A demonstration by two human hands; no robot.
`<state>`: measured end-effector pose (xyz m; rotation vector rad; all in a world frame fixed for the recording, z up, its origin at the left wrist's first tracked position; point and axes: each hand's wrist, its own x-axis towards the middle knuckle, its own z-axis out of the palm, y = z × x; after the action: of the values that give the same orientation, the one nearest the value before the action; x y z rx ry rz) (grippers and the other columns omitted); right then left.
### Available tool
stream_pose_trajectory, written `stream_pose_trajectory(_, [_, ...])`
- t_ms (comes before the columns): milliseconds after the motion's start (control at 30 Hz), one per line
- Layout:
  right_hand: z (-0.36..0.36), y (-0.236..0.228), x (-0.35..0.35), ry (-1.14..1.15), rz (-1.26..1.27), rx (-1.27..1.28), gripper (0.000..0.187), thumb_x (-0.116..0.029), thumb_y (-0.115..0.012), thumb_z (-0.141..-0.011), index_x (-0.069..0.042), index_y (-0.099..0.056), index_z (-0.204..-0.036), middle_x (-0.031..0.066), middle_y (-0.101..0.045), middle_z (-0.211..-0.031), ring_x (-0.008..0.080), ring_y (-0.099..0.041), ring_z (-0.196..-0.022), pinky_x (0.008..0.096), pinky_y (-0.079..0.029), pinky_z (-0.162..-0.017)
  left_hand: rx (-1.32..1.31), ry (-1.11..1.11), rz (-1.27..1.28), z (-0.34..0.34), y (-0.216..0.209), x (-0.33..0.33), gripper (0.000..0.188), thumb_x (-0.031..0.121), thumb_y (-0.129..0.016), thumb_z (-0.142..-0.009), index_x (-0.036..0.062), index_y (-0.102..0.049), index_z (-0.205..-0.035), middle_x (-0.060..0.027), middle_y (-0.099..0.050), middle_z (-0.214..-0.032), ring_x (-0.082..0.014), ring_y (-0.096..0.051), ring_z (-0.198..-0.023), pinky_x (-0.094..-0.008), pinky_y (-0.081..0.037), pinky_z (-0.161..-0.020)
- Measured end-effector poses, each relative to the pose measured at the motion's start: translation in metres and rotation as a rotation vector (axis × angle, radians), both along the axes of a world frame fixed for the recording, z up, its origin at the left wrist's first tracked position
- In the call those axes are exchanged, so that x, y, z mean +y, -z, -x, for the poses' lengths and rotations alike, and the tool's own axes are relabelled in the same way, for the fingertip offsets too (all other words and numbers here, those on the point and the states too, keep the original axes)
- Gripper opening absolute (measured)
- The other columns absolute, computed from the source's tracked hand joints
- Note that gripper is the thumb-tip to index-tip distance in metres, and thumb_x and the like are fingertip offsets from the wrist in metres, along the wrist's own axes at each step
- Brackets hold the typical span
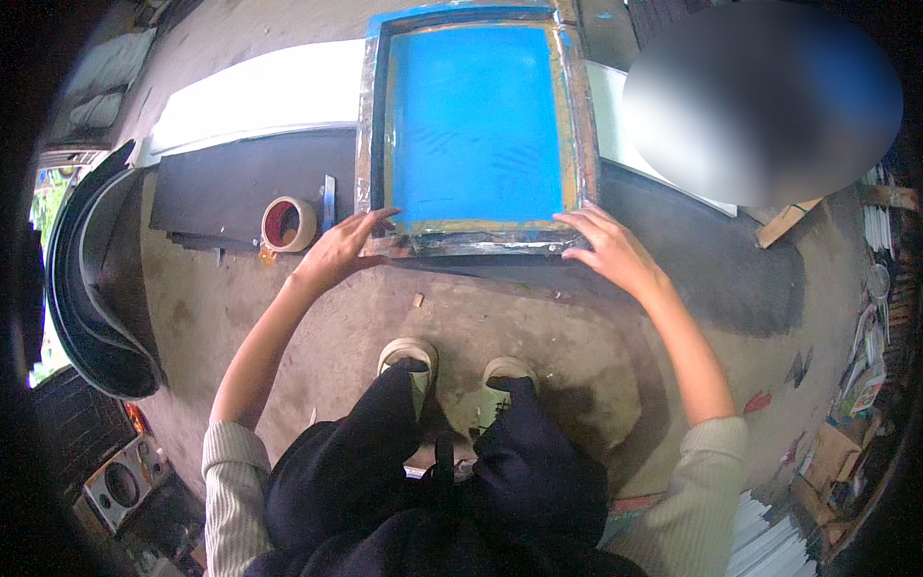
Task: The person sits on the floor and applies masking tape to the edges of a blue screen printing frame. They repeatedly pick up tape, press it along the frame edges, and smooth it down.
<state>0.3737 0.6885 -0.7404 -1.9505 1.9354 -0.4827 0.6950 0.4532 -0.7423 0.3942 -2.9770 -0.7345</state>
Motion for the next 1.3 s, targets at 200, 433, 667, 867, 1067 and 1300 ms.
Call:
stream_pose_trajectory(200, [-0.001, 0.006, -0.001, 0.032, 0.125, -0.103, 0.023, -0.005, -0.065, -0.074, -0.002, -0.063, -0.097, 0.0083, -0.059, -0.094, 0.0240, -0.055, -0.090, 0.0351, -0.048, -0.080, 0.095, -0.086, -0.064, -0.022, 0.000, -0.007, 0.033, 0.011, -0.068, -0.071, 0.0062, -0.058, -0.103, -0.0085, -0.059, -0.090, -0.0267, -0.057, -0.086, -0.0365, -0.048, -0.076])
stream_pose_trajectory(433, [-0.002, 0.007, -0.004, -0.014, 0.210, -0.050, 0.020, 0.004, -0.063, -0.071, 0.000, -0.063, -0.090, 0.0082, -0.055, -0.080, 0.0221, -0.054, -0.079, 0.0338, -0.049, -0.072, 0.208, -0.019, 0.035, -0.016, 0.013, -0.005, 0.024, 0.008, -0.066, -0.069, 0.0069, -0.063, -0.093, -0.0055, -0.057, -0.084, -0.0220, -0.057, -0.080, -0.0327, -0.049, -0.068])
stream_pose_trajectory(667, [0.004, 0.020, 0.007, -0.147, 0.284, 0.091, 0.026, 0.007, -0.062, -0.064, 0.001, -0.063, -0.090, 0.0079, -0.054, -0.080, 0.0222, -0.055, -0.079, 0.0333, -0.050, -0.072, 0.250, 0.096, 0.221, -0.025, 0.025, 0.000, 0.025, 0.010, -0.061, -0.066, 0.0090, -0.063, -0.091, -0.0028, -0.054, -0.078, -0.0193, -0.054, -0.073, -0.0317, -0.046, -0.066])
stream_pose_trajectory(867, [0.004, 0.018, 0.008, -0.241, 0.293, 0.193, 0.030, 0.003, -0.062, -0.063, 0.000, -0.063, -0.092, 0.0075, -0.055, -0.081, 0.0228, -0.056, -0.083, 0.0326, -0.051, -0.075, 0.195, 0.169, 0.339, -0.029, 0.026, -0.003, 0.024, 0.012, -0.059, -0.065, 0.0097, -0.062, -0.089, -0.0005, -0.055, -0.081, -0.0172, -0.054, -0.078, -0.0293, -0.043, -0.071])
stream_pose_trajectory(1067, [0.002, 0.030, 0.016, -0.246, 0.305, 0.247, 0.034, 0.002, -0.062, -0.063, 0.000, -0.062, -0.097, 0.0084, -0.057, -0.086, 0.0235, -0.056, -0.087, 0.0328, -0.051, -0.078, 0.125, 0.182, 0.399, -0.027, 0.025, 0.011, 0.032, 0.011, -0.060, -0.063, 0.0083, -0.063, -0.094, -0.0018, -0.056, -0.083, -0.0184, -0.055, -0.080, -0.0316, -0.046, -0.072])
stream_pose_trajectory(1300, [-0.010, 0.030, 0.039, -0.167, 0.263, 0.367, 0.046, 0.002, -0.059, -0.068, -0.002, -0.056, -0.114, 0.0074, -0.057, -0.108, 0.0220, -0.053, -0.104, 0.0343, -0.047, -0.091, 0.157, 0.120, 0.474, -0.050, 0.033, 0.030, 0.052, 0.009, -0.059, -0.066, 0.0088, -0.056, -0.117, -0.0030, -0.053, -0.111, -0.0191, -0.052, -0.105, -0.0389, -0.039, -0.100])
